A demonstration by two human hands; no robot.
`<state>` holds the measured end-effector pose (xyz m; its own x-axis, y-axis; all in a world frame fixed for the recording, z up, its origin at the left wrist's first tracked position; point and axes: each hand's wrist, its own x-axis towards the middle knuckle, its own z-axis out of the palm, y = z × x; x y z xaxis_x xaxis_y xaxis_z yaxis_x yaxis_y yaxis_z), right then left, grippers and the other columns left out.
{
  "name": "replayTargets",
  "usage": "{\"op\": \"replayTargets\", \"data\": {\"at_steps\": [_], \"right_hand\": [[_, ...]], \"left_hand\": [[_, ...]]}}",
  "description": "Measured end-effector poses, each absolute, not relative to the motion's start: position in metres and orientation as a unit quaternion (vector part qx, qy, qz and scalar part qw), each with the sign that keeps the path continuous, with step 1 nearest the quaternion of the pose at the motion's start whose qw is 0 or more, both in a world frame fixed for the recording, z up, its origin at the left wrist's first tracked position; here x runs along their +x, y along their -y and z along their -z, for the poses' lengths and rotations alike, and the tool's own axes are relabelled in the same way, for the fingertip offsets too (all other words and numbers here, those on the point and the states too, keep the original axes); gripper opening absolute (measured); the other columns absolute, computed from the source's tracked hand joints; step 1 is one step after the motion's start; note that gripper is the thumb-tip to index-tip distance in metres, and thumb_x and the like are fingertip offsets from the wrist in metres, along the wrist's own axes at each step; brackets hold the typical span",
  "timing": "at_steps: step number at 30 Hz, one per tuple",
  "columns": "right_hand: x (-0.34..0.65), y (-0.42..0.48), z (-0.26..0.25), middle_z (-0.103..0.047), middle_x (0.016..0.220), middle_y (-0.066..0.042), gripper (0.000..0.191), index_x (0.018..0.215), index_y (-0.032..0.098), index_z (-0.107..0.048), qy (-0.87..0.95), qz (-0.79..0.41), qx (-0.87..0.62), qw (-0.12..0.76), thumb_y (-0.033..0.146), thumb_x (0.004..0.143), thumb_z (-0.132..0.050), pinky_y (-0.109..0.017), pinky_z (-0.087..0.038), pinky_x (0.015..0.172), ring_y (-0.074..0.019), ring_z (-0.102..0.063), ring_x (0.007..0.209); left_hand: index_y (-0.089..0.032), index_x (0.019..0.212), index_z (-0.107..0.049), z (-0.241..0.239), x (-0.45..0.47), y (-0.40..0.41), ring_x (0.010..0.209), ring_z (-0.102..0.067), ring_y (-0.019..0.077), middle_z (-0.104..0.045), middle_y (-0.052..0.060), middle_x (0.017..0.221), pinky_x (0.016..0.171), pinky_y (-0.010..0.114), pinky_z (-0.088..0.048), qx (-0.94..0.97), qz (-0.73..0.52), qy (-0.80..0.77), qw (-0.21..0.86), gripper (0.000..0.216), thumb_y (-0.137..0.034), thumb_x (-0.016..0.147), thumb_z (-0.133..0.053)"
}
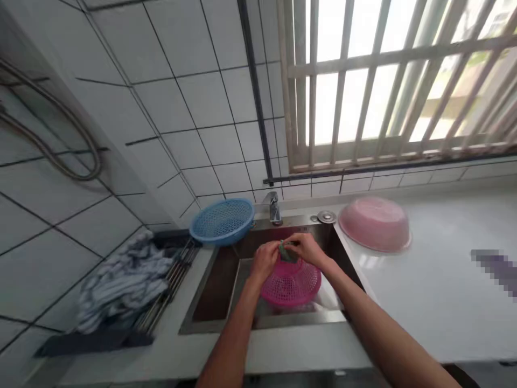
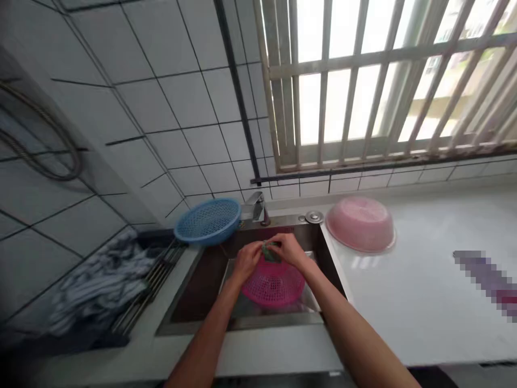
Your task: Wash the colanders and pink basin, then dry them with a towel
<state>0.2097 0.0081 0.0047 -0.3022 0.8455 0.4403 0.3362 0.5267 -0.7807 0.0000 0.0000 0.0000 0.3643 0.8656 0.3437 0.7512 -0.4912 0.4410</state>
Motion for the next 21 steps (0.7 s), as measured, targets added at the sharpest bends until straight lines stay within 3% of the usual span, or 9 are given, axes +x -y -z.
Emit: {"op": "replayTargets", "data": {"at_steps": [9,14,21], "right_hand": [[0.223,-0.013,-0.003,-0.081,0.097,-0.004,0.014,0.099,0.024,-0.083,0.737,-0.291,-0.407,0.455,0.024,0.089,-0.072,-0.031,-0.054,0.082,-0.0223,-0.074,0.088],[0.209,-0.007,-0.005,-0.081,0.097,-0.005,0.016,0.100,0.023,-0.082,0.758,-0.282,-0.372,0.455,0.022,0.091,-0.069,-0.030,-0.054,0.085,-0.0208,-0.074,0.088],[0.223,-0.011,-0.006,-0.081,0.095,-0.005,0.015,0.097,0.023,-0.082,0.731,-0.281,-0.420,0.458,0.029,0.090,-0.070,-0.032,-0.055,0.081,-0.0228,-0.074,0.085]], "left_hand": [[-0.024,0.117,-0.075,-0.002,-0.018,-0.010,0.116,-0.070,0.0231,-0.077,0.006,0.123,0.105,0.036,-0.051,0.785,-0.331,-0.519,0.074,0.027,-0.021,0.100,-0.054],[-0.024,0.109,-0.076,0.002,-0.003,-0.004,0.108,-0.072,0.0218,-0.078,0.005,0.114,0.099,0.032,-0.052,0.821,-0.294,-0.480,0.098,0.025,-0.015,0.097,-0.055],[-0.025,0.114,-0.074,-0.003,-0.015,-0.007,0.111,-0.070,0.0224,-0.077,0.006,0.117,0.099,0.033,-0.051,0.783,-0.344,-0.508,0.098,0.024,-0.026,0.103,-0.052]]}}
